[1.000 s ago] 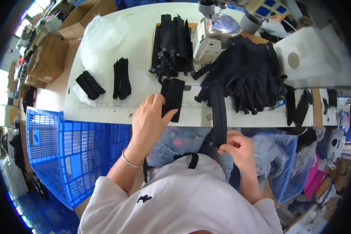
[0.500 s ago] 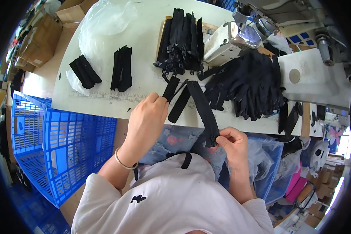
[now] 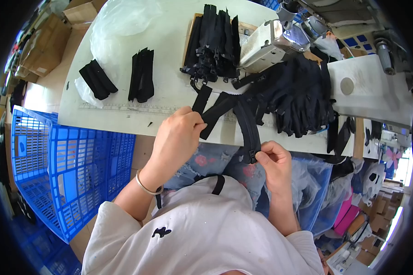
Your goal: Processing black zipper components at a workstation in a garment factory.
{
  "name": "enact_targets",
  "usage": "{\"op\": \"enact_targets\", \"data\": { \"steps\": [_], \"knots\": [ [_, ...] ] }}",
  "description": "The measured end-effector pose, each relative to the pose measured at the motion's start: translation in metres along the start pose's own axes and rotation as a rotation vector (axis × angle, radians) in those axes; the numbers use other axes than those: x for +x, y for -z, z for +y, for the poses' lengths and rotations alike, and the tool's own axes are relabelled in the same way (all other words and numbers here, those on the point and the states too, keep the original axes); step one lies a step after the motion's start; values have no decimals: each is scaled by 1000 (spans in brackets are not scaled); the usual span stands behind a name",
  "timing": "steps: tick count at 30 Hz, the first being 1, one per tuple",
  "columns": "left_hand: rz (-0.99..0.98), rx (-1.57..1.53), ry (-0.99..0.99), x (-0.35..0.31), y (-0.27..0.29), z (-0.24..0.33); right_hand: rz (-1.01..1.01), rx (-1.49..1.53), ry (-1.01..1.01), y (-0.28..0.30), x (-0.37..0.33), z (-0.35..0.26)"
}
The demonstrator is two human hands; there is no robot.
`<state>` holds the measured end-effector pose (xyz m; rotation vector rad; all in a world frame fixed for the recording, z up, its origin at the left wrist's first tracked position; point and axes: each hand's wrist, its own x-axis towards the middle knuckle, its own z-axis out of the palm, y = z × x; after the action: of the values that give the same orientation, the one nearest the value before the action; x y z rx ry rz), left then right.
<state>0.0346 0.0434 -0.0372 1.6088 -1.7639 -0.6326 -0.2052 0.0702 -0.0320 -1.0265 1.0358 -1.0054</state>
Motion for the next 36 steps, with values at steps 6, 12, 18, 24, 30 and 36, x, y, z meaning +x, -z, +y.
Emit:
{"op": "enact_targets", "data": {
  "steps": [6, 12, 18, 24, 30, 36],
  "knots": [
    [-75, -67, 70, 5, 9, -2, 13, -58, 13, 6, 0, 5],
    [97, -755, 339, 11, 29, -3, 110, -142, 67, -4, 13, -10],
    [-116, -1208, 495, 6, 0, 8, -32, -162, 295, -42, 34, -48],
    [-257, -1192, 447, 17, -3, 20, -101, -475, 356, -29, 61, -23],
    [-263, -1022, 325, 27, -9, 18, -114, -130, 20, -30, 56, -35],
    [-284, -989, 287, 33, -14, 23, -114, -66, 119, -27, 46, -45]
  ]
}}
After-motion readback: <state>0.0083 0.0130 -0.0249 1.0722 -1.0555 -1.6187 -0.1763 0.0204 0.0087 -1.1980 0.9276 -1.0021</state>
